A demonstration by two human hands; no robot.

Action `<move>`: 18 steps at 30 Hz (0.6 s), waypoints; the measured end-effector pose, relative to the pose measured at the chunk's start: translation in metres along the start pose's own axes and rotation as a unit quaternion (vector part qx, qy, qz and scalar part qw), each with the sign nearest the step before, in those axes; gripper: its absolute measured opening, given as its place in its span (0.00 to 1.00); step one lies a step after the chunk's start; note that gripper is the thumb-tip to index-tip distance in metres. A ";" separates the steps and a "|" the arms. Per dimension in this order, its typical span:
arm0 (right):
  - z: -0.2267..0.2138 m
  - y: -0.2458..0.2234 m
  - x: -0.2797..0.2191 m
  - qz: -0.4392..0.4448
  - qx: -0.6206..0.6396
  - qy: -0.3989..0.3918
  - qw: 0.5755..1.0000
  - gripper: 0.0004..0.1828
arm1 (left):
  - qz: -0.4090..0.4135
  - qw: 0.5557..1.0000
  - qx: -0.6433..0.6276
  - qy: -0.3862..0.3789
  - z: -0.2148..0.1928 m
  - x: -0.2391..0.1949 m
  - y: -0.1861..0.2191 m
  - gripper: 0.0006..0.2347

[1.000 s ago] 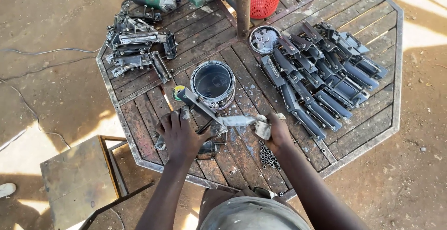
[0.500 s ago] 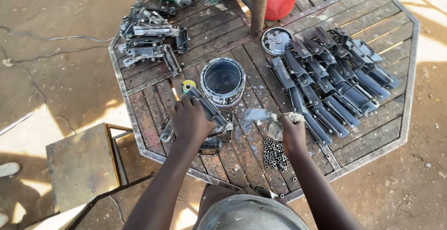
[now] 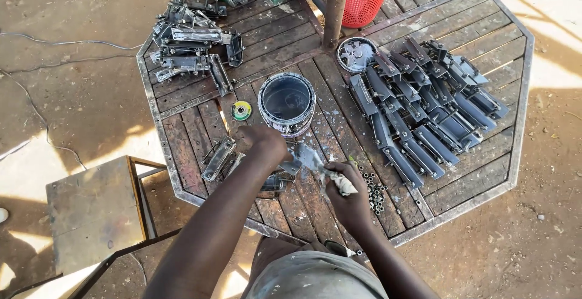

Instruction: Coating metal components with a black substance using a brush and cloth on a fabrication table.

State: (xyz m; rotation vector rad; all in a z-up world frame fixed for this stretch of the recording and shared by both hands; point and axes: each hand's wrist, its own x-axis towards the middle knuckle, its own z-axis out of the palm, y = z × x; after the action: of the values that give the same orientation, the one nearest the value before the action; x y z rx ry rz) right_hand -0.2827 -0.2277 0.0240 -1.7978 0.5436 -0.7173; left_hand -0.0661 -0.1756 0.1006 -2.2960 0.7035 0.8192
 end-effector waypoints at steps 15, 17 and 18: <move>0.008 -0.021 0.008 -0.042 -0.068 0.007 0.997 0.11 | -0.052 0.998 0.034 -0.034 -0.051 -0.025 0.020 0.18; 0.006 -0.012 0.006 -0.034 -0.083 0.011 0.996 0.12 | -0.048 0.998 0.032 -0.027 -0.049 -0.019 0.022 0.17; 0.007 -0.007 0.007 -0.028 -0.096 0.011 0.995 0.13 | -0.048 0.998 0.027 -0.022 -0.049 -0.015 0.021 0.16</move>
State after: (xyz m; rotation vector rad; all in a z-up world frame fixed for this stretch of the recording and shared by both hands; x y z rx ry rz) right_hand -0.2727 -0.2256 0.0307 -1.9908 0.5963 -0.7452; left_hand -0.0710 -0.2189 0.1345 -2.2379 0.5834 0.7945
